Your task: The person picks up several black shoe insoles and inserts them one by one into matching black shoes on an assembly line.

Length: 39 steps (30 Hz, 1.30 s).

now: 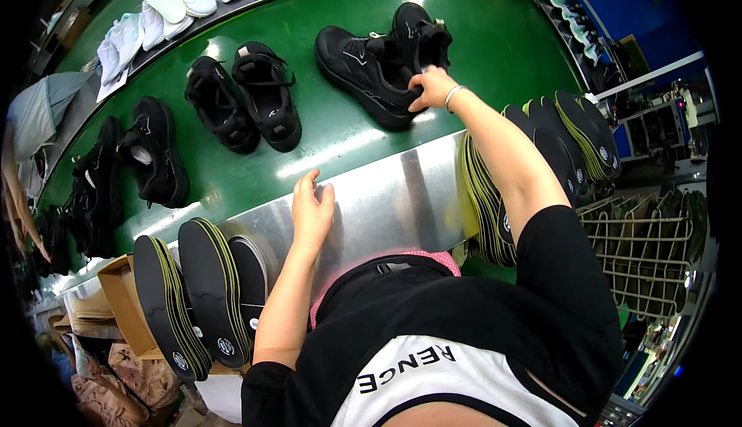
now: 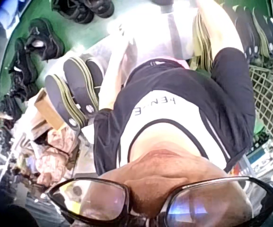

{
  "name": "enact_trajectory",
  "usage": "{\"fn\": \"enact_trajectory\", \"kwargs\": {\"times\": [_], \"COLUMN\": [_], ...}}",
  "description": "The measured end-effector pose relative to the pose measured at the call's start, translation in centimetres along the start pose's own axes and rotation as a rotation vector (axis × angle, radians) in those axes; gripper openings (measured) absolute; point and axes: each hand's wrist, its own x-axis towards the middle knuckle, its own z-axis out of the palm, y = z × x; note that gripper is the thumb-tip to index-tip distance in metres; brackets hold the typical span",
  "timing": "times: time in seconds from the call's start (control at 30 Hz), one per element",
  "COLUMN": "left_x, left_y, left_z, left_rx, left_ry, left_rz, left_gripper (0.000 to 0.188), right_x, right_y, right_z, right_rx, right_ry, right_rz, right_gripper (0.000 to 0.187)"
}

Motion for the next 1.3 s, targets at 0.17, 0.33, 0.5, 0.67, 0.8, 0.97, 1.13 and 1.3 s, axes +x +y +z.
{"fn": "enact_trajectory", "kwargs": {"times": [0.17,0.33,0.5,0.67,0.8,0.97,1.13,1.3], "left_x": [0.4,-0.9,-4.1,-5.0,-4.9,-3.2,-2.4,-0.1], "left_y": [1.4,3.3,3.4,2.8,5.3,9.2,9.0,6.3], "left_z": [-0.7,2.0,3.6,3.2,3.5,3.1,-1.6,-3.4], "left_rx": [-0.301,-0.417,0.03,0.154,0.397,0.621,-0.698,-1.016], "left_ry": [-0.079,-0.074,-0.002,0.131,-0.011,-0.366,-0.341,0.132], "left_rz": [-0.142,-0.037,0.261,0.616,0.681,0.317,0.127,-0.015], "left_gripper": [0.038,0.064,0.079,0.063,0.038,0.03,0.021,0.057], "right_x": [-6.0,-14.4,-22.1,-24.2,-23.5,-22.5,-22.4,-22.1], "right_y": [-5.3,-8.2,-9.4,-9.0,-8.7,-8.6,-8.0,-10.0], "right_z": [-3.3,-0.6,2.7,2.9,2.7,3.0,3.3,2.6], "right_rx": [0.004,0.083,0.043,0.099,0.103,0.001,0.034,-0.006], "right_ry": [-0.07,-0.156,-0.065,-0.082,-0.07,-0.108,-0.112,0.195], "right_rz": [-0.06,-0.208,-0.176,-0.153,-0.177,-0.155,-0.137,-0.168], "right_gripper": [0.053,0.051,0.052,0.06,0.052,0.04,0.035,0.036]}}
